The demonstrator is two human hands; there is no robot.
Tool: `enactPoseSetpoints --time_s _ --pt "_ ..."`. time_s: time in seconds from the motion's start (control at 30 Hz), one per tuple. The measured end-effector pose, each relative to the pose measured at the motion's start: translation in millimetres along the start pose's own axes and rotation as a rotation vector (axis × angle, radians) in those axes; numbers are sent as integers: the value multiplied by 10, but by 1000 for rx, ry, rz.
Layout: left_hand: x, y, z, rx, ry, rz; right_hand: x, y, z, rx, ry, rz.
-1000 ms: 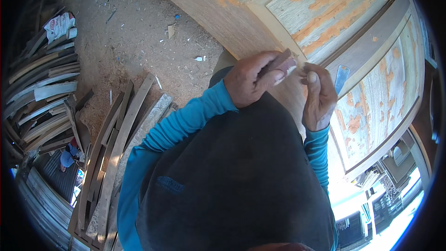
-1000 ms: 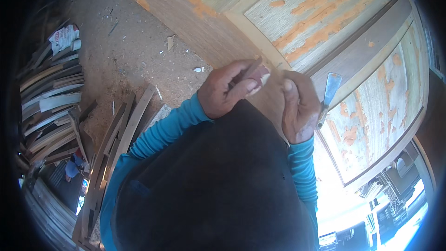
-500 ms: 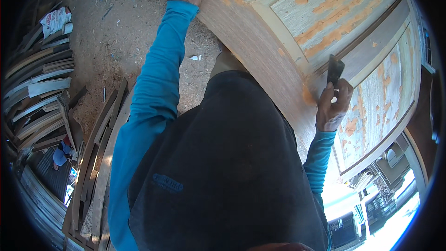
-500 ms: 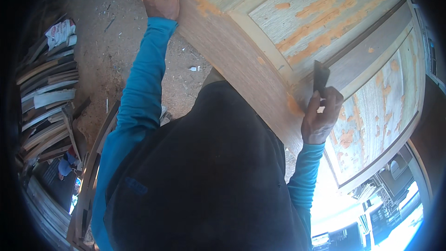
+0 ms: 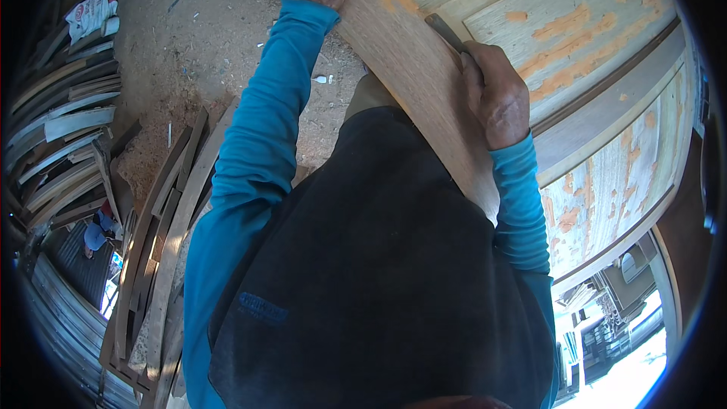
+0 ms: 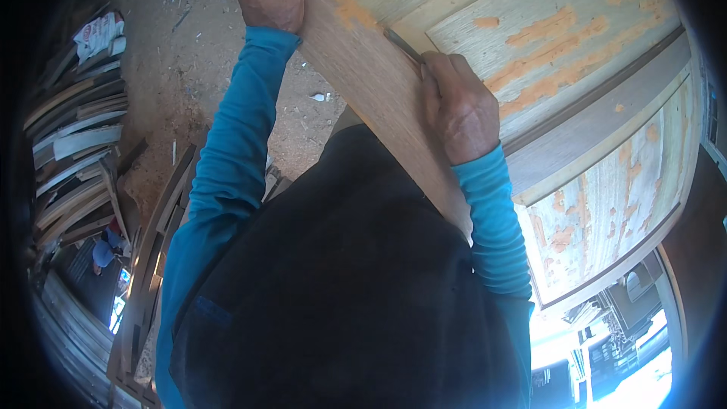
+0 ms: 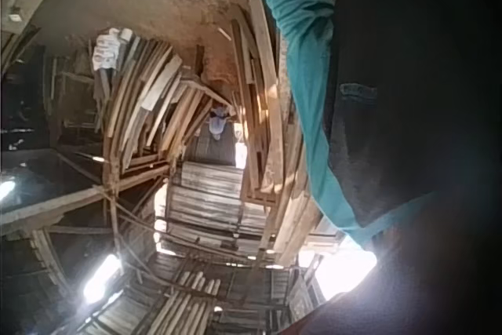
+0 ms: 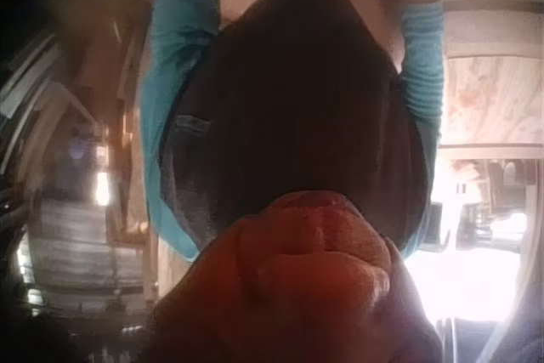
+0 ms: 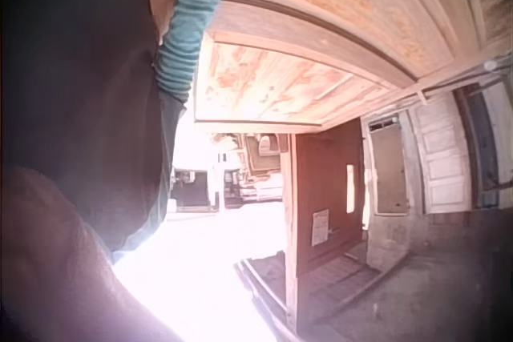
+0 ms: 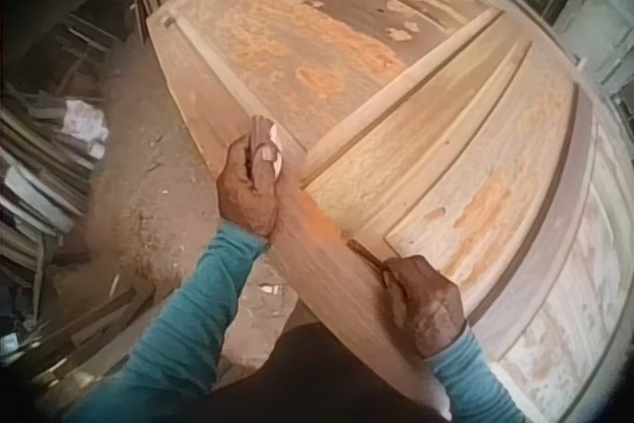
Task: The person sands the surface and edges of a large wooden door using a sanding block and a scraper.
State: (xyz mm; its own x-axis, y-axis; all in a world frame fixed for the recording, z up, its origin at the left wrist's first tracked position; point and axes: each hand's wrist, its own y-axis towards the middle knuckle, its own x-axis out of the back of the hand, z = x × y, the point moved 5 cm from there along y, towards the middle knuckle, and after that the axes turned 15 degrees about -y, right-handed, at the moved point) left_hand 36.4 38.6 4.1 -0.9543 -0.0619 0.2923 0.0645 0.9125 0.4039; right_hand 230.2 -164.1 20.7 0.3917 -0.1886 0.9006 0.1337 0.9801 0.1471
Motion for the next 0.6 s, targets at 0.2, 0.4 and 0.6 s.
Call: enactPoseSetpoints --time_s 0.2,0.4,0.6 --pt "-8 4 12 26 12 2 7 23 33 26 -39 58" --pt "-29 11 -25 -29 -3 0 -16 101 95 61 -59 77" --pt "-9 12 -34 -52 27 -10 -37 118 194 57 -89 46"
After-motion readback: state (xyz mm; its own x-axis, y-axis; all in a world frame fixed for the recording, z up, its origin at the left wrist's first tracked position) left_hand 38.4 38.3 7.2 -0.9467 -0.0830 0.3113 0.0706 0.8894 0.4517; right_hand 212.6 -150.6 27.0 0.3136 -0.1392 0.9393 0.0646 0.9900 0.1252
